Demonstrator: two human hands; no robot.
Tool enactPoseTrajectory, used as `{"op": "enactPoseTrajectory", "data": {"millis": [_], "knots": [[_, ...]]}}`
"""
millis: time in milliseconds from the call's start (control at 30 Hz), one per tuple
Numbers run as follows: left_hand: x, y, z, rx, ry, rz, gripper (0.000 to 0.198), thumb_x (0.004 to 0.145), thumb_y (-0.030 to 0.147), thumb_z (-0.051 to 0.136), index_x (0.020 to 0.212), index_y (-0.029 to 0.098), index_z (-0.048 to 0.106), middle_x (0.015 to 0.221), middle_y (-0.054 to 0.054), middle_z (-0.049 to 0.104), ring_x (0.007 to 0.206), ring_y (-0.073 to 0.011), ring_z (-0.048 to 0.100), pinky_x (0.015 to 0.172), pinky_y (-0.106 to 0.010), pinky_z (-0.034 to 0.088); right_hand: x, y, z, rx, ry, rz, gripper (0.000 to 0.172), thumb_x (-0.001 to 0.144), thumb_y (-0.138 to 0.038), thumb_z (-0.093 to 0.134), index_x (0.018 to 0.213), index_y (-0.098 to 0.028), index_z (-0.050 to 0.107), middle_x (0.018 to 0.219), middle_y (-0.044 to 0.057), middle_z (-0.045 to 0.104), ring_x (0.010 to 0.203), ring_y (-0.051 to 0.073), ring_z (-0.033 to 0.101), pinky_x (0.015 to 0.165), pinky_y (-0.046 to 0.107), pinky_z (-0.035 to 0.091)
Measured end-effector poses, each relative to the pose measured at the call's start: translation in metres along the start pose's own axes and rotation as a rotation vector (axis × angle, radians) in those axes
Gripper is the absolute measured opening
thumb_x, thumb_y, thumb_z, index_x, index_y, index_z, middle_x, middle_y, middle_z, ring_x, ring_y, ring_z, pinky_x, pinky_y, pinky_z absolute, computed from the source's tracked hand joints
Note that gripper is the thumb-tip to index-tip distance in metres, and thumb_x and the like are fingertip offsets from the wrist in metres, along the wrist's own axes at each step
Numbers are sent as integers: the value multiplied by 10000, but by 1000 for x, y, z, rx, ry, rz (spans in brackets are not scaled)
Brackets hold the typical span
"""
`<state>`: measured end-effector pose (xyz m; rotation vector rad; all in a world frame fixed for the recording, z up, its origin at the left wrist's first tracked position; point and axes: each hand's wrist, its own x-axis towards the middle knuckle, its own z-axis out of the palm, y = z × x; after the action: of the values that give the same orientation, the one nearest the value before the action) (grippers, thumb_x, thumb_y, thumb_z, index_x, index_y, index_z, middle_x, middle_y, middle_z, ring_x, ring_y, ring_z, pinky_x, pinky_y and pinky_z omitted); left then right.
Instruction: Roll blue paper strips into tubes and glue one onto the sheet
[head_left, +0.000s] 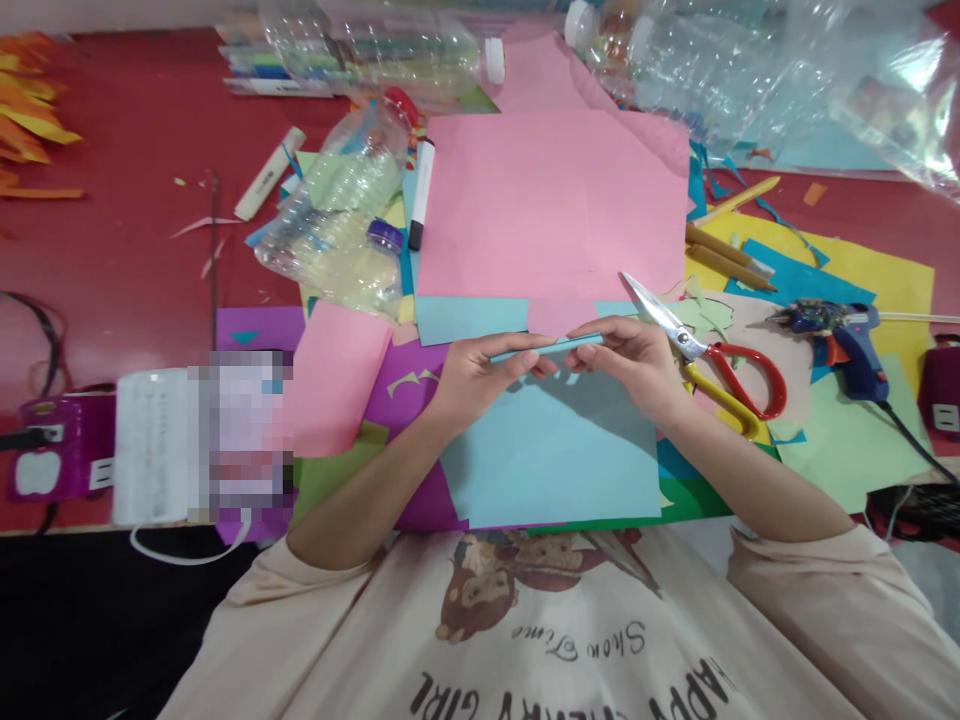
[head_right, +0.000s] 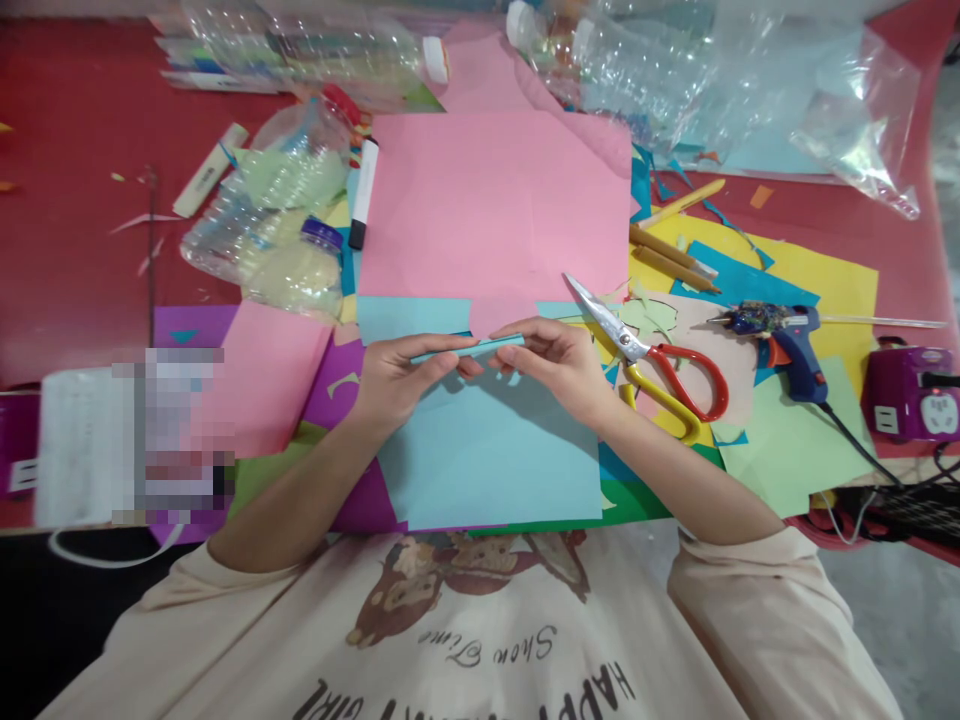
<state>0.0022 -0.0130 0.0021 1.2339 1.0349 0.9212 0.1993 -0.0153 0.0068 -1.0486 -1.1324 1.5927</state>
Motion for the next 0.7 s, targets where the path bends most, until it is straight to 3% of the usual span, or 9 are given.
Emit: {"op": "enactPoseTrajectory", "data": {"millis": [367,700], "knots": [[1,-1,-1,-14,-14,-7,268,803,415,674,947,204,754,713,-30,756,621,-134,694,634,-247,563,0,-2,1,-21,31,-19,81,759,-252,729,818,-198,744,680,-3,734,575,94,653,573,227,551],[1,0,-1,16,-15,-22,308,828,439,637,936,173,750,675,-43,748,592,-142,687,587,-249,555,-2,-3,0,-79,-11,-71,120,802,-281,681,863,-199,744,698,2,728,649,114,683,606,244,564]]}}
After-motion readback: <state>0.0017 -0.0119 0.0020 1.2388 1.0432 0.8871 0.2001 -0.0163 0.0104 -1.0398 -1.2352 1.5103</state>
